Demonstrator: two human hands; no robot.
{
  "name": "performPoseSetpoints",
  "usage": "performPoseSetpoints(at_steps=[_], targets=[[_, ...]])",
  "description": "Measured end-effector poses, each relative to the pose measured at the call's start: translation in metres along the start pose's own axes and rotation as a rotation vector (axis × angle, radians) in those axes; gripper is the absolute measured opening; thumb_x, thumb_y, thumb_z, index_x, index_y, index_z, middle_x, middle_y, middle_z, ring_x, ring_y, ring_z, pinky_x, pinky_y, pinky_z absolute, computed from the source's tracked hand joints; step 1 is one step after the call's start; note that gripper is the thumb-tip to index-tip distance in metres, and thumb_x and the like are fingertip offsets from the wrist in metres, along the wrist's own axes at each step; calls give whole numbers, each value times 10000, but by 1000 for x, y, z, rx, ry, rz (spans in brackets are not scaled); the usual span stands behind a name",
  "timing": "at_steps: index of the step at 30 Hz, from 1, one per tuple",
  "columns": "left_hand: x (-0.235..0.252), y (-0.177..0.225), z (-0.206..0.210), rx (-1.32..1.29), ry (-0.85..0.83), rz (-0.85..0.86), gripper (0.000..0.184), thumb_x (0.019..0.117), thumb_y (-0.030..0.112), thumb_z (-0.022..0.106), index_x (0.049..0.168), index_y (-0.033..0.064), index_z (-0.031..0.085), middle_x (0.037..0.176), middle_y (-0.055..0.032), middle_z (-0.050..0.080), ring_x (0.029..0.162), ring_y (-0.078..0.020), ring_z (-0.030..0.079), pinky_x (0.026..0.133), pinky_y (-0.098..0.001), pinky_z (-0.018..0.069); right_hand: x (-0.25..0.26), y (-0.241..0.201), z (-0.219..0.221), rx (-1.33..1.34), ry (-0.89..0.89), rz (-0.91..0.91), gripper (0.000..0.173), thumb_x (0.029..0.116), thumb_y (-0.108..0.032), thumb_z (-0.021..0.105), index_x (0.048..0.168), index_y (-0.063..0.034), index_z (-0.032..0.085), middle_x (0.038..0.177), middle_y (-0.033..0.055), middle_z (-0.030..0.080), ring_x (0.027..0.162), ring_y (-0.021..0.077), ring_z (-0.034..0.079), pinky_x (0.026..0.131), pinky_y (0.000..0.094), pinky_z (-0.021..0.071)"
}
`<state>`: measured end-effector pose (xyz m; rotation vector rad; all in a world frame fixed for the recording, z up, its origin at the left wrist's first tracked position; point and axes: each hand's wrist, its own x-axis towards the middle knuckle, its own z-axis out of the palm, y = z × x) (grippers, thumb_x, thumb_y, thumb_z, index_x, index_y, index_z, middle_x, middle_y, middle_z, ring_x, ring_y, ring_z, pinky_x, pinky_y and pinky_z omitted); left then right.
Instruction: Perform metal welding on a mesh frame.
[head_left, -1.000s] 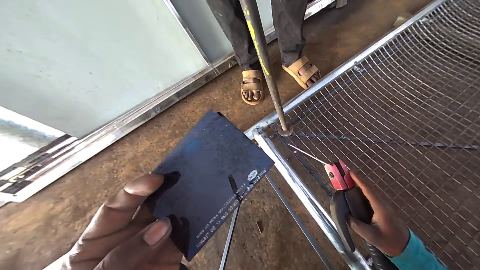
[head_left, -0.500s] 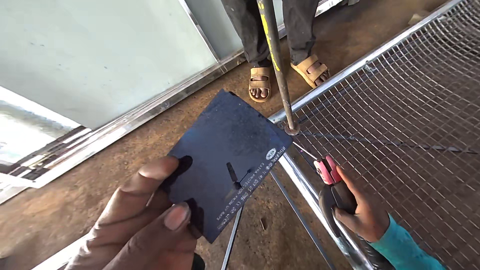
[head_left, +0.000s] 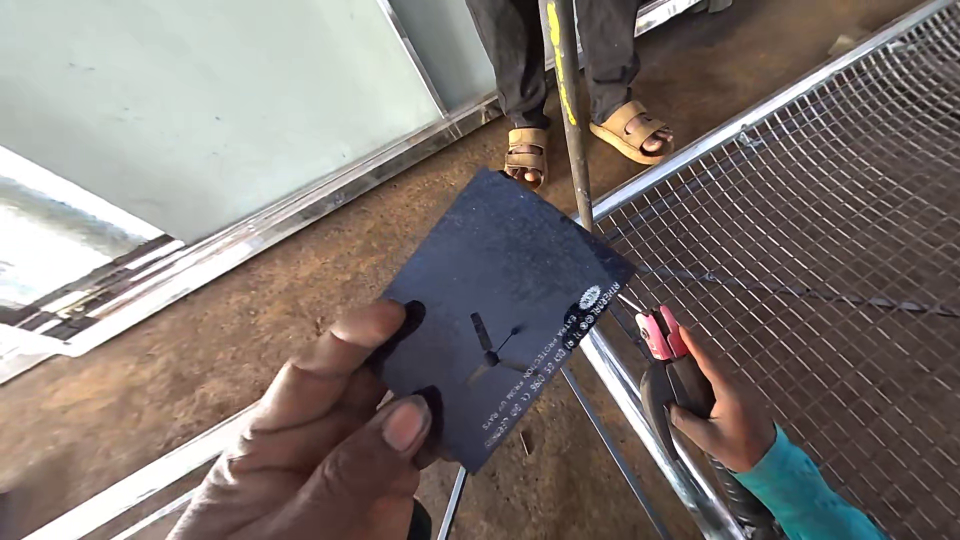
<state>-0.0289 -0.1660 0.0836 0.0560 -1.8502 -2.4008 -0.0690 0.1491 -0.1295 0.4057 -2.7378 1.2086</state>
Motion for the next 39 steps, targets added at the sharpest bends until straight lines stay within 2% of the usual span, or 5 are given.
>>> performPoseSetpoints(at_steps=[10,14,30,35,39], targets=[[-6,-7,10,6,-199,-36,413,964,65,659,1359,184,640,1287,-33,683,1026,-137,705,882,-315,610,3,1,9,-4,10,28,946,684,-346,726,1548,-100,430,1143,135,717,916,239,717,753,498,594],[-7,-11,13,-9,-289,-30,421,975,39,631,1378,159,622,1346,-35,655,1140,-155,674,976,-337,577,9,-13,5,24,-3,22,875,730,-272,762,1458,104,456,1159,244,708,974,342,721,896,525,558],[-8,-14,13,22,-283,-59,411,974,39,635,1363,172,636,1345,-1,656,1123,-121,675,964,-303,577,7,-11,5,45,-76,71,926,745,-240,750,1520,89,366,1204,233,696,996,322,717,911,528,552],[-7,-16,10,89,-267,-9,352,960,67,670,1285,203,682,1313,47,659,1123,-97,660,965,-287,572,3,-9,12,35,42,25,628,817,-388,723,1213,90,634,937,199,728,837,297,719,771,501,567],[-9,-16,14,70,-236,-36,357,954,72,670,1293,183,675,1273,14,692,1097,-127,685,936,-315,591,10,-19,1,106,-58,78,853,762,-199,793,1469,113,434,1252,258,670,1094,334,689,1001,511,518]])
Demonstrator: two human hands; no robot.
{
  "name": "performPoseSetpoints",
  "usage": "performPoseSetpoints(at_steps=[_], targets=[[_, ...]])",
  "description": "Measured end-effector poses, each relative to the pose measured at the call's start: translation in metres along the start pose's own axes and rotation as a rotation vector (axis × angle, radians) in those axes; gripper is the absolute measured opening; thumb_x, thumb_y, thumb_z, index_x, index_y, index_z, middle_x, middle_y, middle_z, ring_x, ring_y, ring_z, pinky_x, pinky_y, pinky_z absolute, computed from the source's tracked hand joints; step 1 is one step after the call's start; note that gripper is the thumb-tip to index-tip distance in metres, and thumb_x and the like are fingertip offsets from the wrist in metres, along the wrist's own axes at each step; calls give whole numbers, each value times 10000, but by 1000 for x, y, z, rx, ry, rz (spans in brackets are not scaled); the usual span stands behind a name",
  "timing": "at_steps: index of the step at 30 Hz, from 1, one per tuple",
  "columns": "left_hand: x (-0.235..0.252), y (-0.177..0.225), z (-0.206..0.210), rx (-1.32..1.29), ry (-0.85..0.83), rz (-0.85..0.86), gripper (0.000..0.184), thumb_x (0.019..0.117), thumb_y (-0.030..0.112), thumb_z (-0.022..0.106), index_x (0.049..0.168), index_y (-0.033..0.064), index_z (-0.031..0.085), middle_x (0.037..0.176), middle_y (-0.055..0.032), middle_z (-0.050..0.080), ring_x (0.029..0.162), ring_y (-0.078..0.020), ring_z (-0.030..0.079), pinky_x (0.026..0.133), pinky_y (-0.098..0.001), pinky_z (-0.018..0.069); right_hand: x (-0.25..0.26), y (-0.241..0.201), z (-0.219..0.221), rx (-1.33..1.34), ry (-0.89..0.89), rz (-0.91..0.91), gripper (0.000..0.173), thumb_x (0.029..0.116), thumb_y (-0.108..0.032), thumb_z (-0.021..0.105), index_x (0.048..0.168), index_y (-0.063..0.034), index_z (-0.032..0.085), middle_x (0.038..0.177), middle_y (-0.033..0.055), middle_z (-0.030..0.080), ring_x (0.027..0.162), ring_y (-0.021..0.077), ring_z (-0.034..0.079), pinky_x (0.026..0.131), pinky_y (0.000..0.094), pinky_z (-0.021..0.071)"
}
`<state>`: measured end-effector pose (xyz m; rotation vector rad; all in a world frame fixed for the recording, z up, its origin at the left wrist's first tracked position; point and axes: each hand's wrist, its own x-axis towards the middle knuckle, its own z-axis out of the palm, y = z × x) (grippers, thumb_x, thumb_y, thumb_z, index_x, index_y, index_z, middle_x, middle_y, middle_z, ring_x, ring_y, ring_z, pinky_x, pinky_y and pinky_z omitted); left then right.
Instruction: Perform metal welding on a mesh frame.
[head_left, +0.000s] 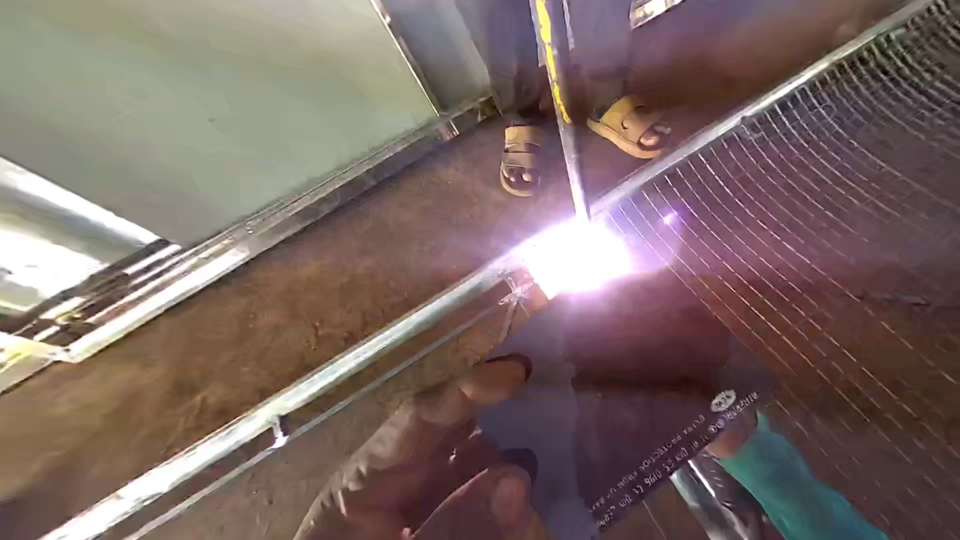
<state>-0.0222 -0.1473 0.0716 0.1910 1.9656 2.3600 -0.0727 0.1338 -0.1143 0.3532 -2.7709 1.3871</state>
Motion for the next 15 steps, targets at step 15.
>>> performPoseSetpoints(at_steps=[15], targets=[[1,-7,-6,47,5,24,306,950,89,685,1241,184,688,1246,24,698,1091,-121,679,925,-305,588,4,1,2,12,-6,-14,869,797,-238,763,1514,78,388,1239,232,679,1078,282,705,984,460,553]])
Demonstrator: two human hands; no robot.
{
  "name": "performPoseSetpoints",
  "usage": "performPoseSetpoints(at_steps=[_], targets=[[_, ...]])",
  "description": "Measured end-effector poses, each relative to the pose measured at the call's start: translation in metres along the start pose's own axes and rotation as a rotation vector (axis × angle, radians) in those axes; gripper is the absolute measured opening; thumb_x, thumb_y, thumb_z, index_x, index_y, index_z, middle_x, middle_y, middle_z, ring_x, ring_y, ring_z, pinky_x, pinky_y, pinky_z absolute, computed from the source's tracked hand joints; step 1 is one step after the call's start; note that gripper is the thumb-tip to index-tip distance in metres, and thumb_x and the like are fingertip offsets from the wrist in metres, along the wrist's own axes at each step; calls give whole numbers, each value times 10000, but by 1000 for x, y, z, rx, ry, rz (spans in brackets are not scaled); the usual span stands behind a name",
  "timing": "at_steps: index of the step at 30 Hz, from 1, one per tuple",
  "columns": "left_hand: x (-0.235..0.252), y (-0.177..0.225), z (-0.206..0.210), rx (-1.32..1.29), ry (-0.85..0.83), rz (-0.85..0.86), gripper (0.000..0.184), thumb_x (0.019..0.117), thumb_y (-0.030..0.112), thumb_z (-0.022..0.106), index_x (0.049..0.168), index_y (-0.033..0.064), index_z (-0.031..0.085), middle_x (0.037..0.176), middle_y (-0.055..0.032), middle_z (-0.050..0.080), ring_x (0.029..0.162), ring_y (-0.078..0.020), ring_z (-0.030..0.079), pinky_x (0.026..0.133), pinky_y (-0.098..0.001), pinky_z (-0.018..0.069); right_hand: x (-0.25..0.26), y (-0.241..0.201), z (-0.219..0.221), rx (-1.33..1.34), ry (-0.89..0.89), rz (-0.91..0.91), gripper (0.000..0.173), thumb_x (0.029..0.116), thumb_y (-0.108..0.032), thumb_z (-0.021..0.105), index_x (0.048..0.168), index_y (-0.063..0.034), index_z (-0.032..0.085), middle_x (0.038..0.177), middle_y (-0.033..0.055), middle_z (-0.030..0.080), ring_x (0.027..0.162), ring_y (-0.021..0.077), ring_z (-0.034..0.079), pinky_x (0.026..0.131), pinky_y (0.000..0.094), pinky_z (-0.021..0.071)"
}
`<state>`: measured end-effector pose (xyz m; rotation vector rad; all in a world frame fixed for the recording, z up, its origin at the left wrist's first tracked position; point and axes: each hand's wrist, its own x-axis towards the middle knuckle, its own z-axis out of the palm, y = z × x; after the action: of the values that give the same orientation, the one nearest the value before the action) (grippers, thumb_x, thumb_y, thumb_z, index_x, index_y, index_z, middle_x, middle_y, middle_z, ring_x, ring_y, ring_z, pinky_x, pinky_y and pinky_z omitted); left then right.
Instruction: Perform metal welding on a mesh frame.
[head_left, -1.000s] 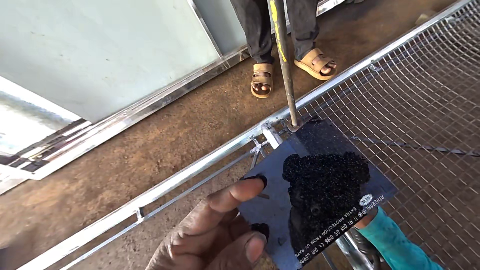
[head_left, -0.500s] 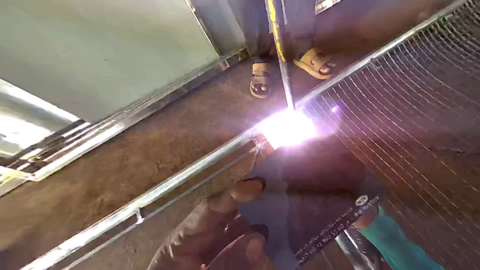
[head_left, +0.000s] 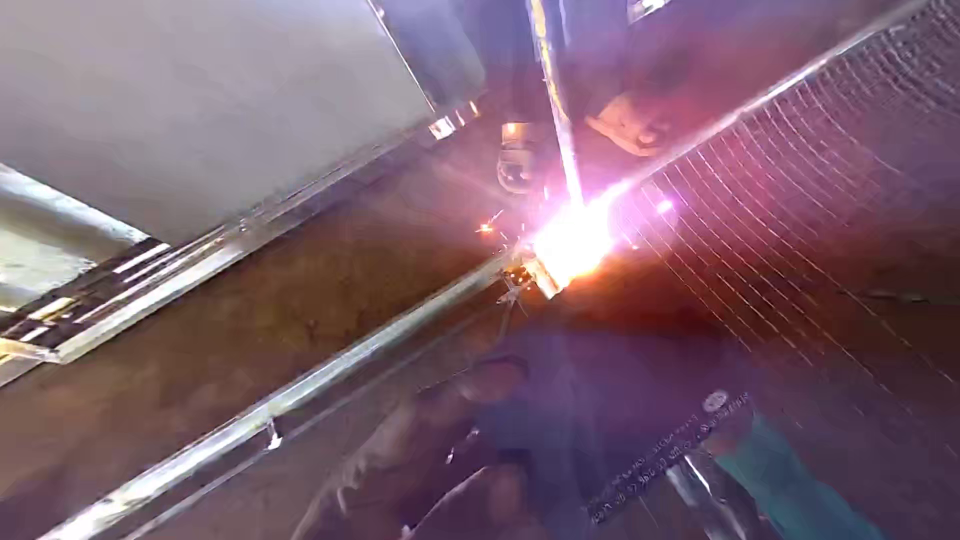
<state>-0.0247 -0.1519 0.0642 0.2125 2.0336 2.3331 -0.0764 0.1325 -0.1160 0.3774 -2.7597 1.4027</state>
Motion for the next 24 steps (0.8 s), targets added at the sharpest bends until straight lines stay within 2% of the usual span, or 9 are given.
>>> performPoseSetpoints(at_steps=[3,7,11,13,16,18,19,21,24], targets=[[1,2,3,9,12,-14,292,954,86,678,1218,205,712,1263,30,700,1105,-116,678,937,-296,583,0,0,2,-5,34,-1,886,776,-253,772,1471,150,399,1147,281,700,996,344,722,923,511,559],[2,0,-1,-20,-33,-77,381,966,98,661,1321,235,668,1304,32,675,1120,-115,671,948,-304,580,-1,6,6,46,3,13,846,779,-191,772,1462,147,404,1173,254,697,1023,307,715,946,481,557],[0,-10,-3,-18,21,9,300,942,78,691,1212,207,692,1246,31,695,1094,-123,679,904,-310,596,-1,6,4,-19,-22,35,922,774,-202,783,1515,121,341,1176,253,696,1016,324,715,941,501,556],[1,-7,-3,-25,11,-35,331,942,96,696,1248,221,699,1267,40,688,1113,-118,671,939,-309,585,1,-9,0,-10,13,17,847,772,-183,774,1461,151,413,1156,280,698,1022,358,718,940,516,556],[2,-8,-5,-38,32,-38,275,946,98,696,1213,163,692,1183,-2,711,1020,-123,691,882,-303,595,1,-9,0,86,76,-1,657,805,-305,795,1354,-17,577,1135,114,718,978,158,706,869,396,592],[3,-9,-11,-13,58,-66,338,957,85,645,1270,205,682,1228,-3,704,1017,-127,698,861,-310,605,-8,16,1,187,85,-38,885,767,-333,778,1546,-113,422,1349,80,638,1130,107,657,935,367,587],[5,-12,-15,-27,94,-67,332,957,83,633,1258,212,686,1211,-6,706,1000,-128,698,845,-318,608,-12,20,-2,265,79,-7,901,763,-332,794,1553,-134,409,1314,46,651,1079,80,666,892,329,603],[8,-16,-24,-82,176,-68,281,959,128,652,1218,219,708,1159,-3,719,968,-124,704,820,-318,614,-15,17,-10,387,48,96,750,784,-290,809,1442,-90,510,1121,38,695,911,111,689,748,333,615],[14,-18,-29,-137,277,-114,223,959,148,642,1152,239,708,1108,4,722,881,-116,704,697,-297,613,-23,17,-19,572,-60,203,763,825,-335,786,1479,-116,458,1083,87,699,852,190,709,697,381,627]])
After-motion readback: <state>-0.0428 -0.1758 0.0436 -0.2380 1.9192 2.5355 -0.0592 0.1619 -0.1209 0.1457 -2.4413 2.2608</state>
